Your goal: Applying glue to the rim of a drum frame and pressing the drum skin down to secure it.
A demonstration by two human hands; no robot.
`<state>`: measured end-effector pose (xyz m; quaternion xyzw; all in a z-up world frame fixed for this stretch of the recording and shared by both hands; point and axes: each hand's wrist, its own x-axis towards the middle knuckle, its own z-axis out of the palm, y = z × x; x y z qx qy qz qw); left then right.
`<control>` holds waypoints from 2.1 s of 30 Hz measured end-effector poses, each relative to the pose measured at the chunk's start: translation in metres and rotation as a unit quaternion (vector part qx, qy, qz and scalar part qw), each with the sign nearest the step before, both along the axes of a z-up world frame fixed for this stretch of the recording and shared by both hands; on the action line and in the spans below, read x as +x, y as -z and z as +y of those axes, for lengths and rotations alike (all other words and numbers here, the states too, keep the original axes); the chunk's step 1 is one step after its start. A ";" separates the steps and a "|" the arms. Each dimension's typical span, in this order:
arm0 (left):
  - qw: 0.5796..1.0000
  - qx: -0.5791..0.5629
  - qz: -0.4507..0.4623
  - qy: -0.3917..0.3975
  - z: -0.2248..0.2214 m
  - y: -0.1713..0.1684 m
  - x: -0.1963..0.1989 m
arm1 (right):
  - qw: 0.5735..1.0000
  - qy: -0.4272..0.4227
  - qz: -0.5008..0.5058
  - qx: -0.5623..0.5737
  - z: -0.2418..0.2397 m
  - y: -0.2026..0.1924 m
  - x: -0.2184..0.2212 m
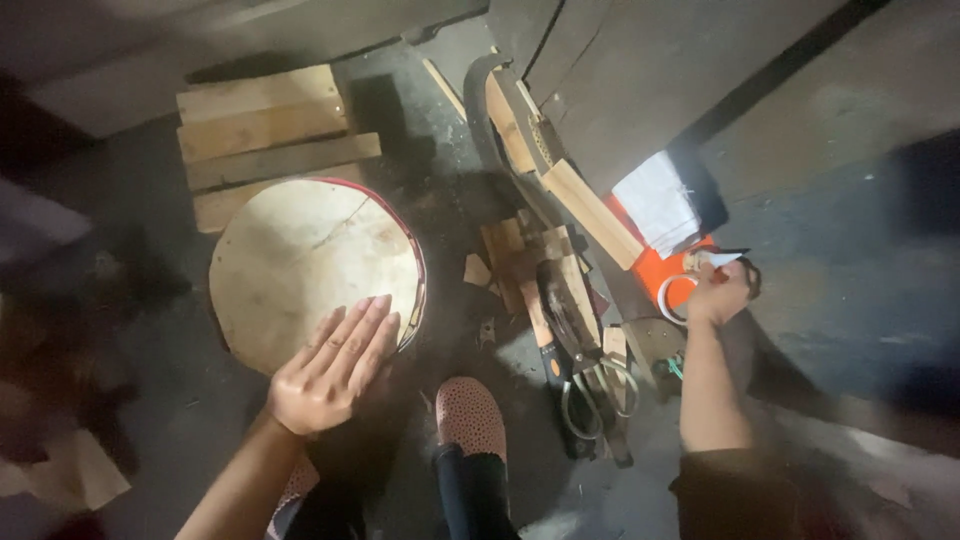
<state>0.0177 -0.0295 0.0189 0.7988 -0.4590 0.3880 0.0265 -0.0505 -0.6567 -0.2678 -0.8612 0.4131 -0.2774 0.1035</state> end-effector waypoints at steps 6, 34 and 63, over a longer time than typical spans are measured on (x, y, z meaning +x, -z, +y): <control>1.000 0.000 0.014 -0.006 0.003 0.005 -0.001 | 0.998 0.017 0.057 0.015 -0.006 0.004 0.001; 0.999 -0.023 0.010 -0.026 0.019 0.010 -0.008 | 0.807 -0.491 -0.098 0.312 0.433 -0.313 0.034; 0.995 -0.077 0.061 -0.026 0.037 0.037 -0.020 | 0.713 -0.633 0.281 -0.106 0.457 -0.370 0.058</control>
